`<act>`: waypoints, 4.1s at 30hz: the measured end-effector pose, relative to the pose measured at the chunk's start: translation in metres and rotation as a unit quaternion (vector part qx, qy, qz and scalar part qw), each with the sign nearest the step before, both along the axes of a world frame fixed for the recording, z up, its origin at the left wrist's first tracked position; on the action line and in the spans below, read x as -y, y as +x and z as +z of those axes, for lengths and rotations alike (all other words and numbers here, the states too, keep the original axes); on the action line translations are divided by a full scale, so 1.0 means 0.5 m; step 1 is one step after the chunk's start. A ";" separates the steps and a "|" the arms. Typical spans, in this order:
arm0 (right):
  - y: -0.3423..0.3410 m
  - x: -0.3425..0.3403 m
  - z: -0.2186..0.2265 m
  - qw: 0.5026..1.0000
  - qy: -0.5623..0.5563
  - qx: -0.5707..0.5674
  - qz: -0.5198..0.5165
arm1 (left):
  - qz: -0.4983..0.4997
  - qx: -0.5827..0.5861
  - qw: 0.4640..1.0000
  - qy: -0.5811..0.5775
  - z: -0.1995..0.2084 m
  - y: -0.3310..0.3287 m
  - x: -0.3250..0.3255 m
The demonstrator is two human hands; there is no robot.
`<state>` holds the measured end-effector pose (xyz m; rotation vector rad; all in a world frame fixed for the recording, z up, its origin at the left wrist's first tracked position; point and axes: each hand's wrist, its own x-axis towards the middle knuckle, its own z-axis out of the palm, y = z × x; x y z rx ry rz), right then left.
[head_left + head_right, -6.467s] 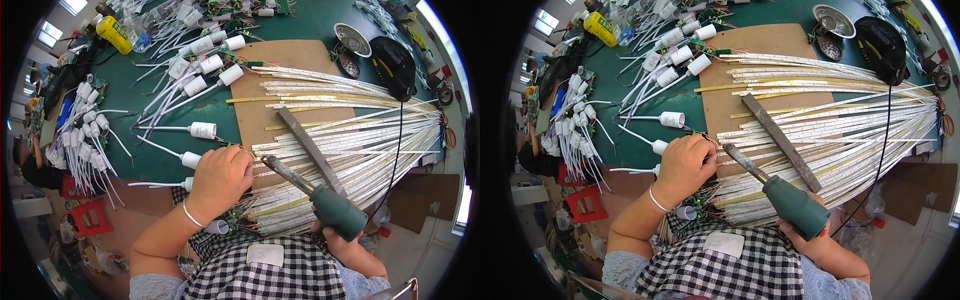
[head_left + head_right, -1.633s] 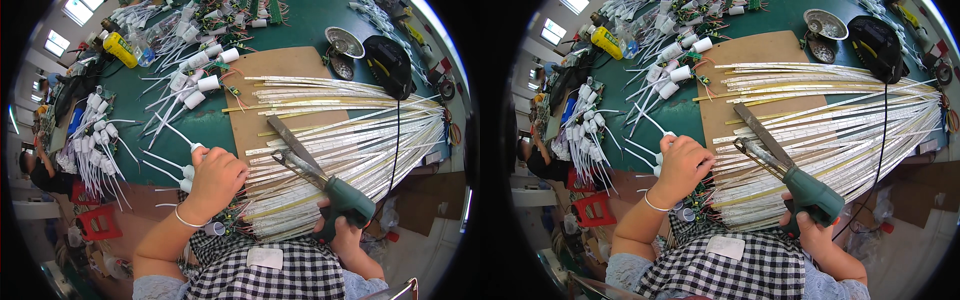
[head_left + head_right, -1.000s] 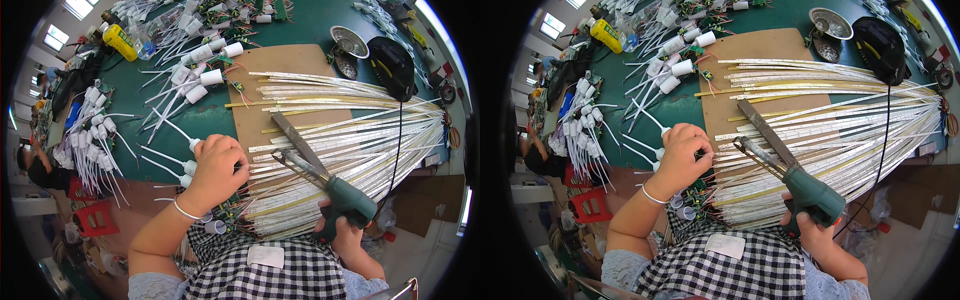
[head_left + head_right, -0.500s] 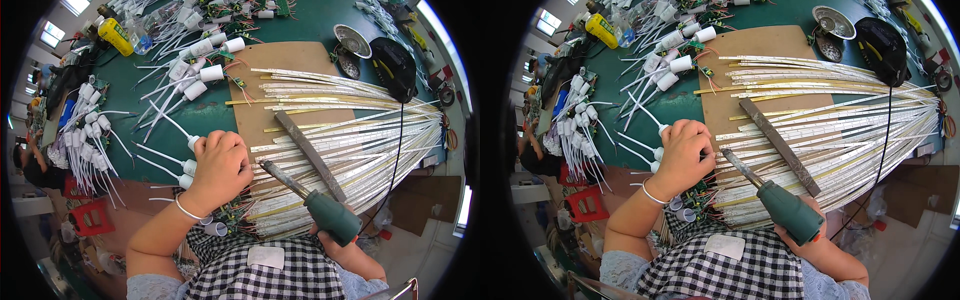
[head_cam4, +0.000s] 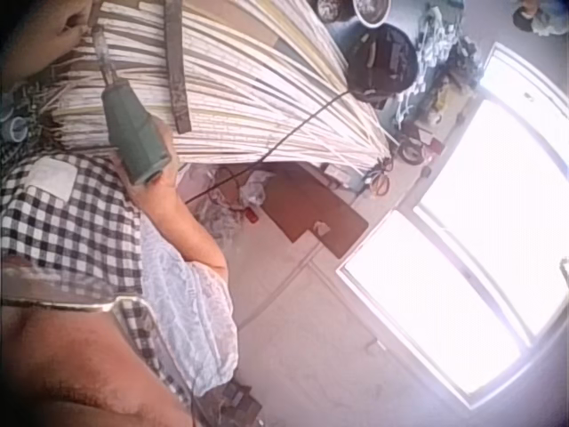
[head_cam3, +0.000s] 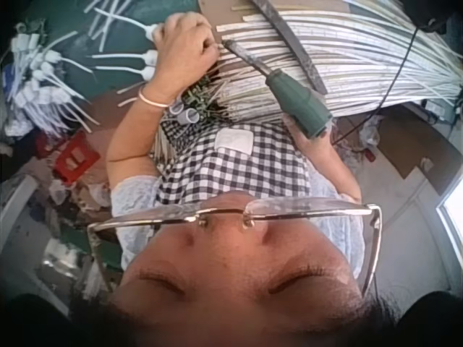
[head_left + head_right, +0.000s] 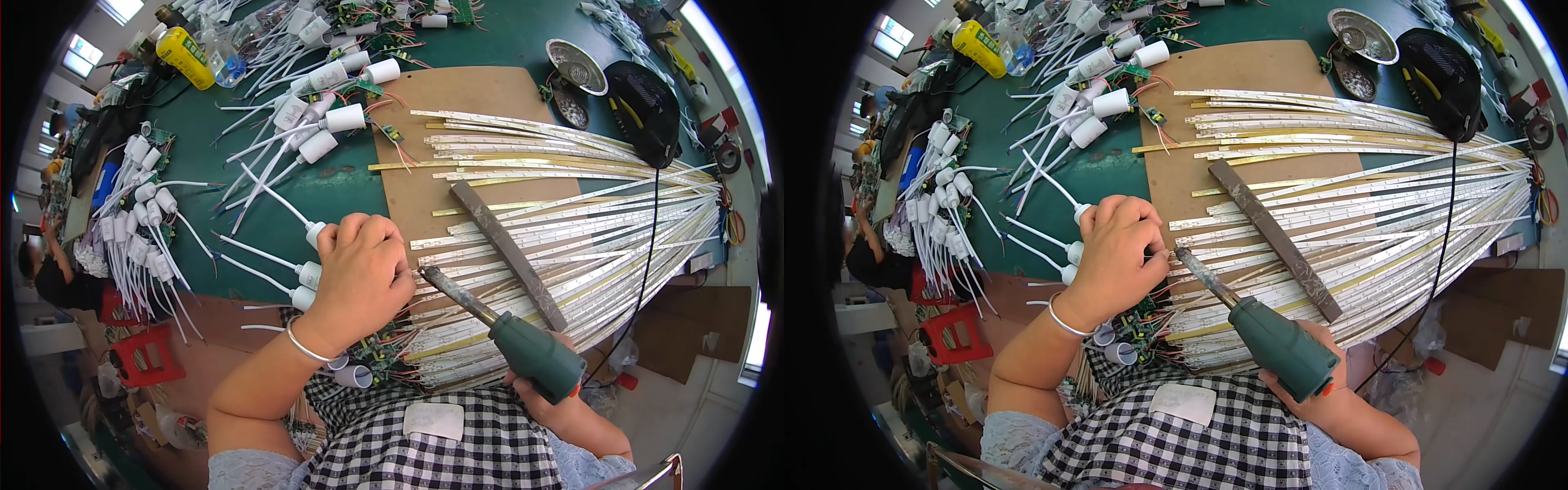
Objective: The person uses a soldering iron to attach wires to small circuit boards. They repeatedly pick up a board, apply the soldering iron to the connection points, and place the finished unit on the table. The workspace is cluttered with numerous similar components and tools.
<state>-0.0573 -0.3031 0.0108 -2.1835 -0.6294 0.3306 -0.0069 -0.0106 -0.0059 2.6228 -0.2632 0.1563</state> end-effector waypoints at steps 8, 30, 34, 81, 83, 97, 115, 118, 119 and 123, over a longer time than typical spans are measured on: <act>-0.012 0.006 -0.018 0.996 0.041 -0.069 -0.024 | 0.002 -0.008 1.000 0.014 -0.001 0.004 0.002; -0.013 0.005 -0.009 0.996 0.035 -0.071 -0.052 | 0.002 -0.018 1.000 0.013 0.004 0.004 0.002; -0.015 0.005 -0.010 0.993 0.045 -0.098 -0.056 | 0.002 -0.024 1.000 0.011 0.005 0.005 0.003; 0.001 0.029 0.003 0.957 0.150 -0.211 -0.129 | -0.006 -0.011 0.999 0.035 0.010 0.002 0.006; 0.001 0.029 0.001 0.959 0.139 -0.211 -0.130 | -0.007 -0.007 0.999 0.034 0.010 0.001 0.006; -0.005 0.033 -0.006 0.977 0.084 -0.171 -0.096 | -0.027 -0.044 0.999 -0.012 0.014 0.005 -0.007; 0.013 0.007 0.008 0.999 -0.001 0.044 0.023 | -0.044 -0.032 0.998 -0.007 0.002 0.012 -0.012; 0.016 -0.002 0.015 0.998 -0.005 0.058 0.027 | -0.047 -0.028 0.998 -0.006 0.001 0.013 -0.013; 0.015 -0.004 0.015 0.998 -0.007 0.062 0.023 | -0.048 -0.018 0.999 -0.010 0.000 0.013 -0.012; 0.013 -0.009 0.016 0.996 -0.017 0.083 0.027 | -0.048 0.001 0.999 -0.016 -0.002 0.012 -0.012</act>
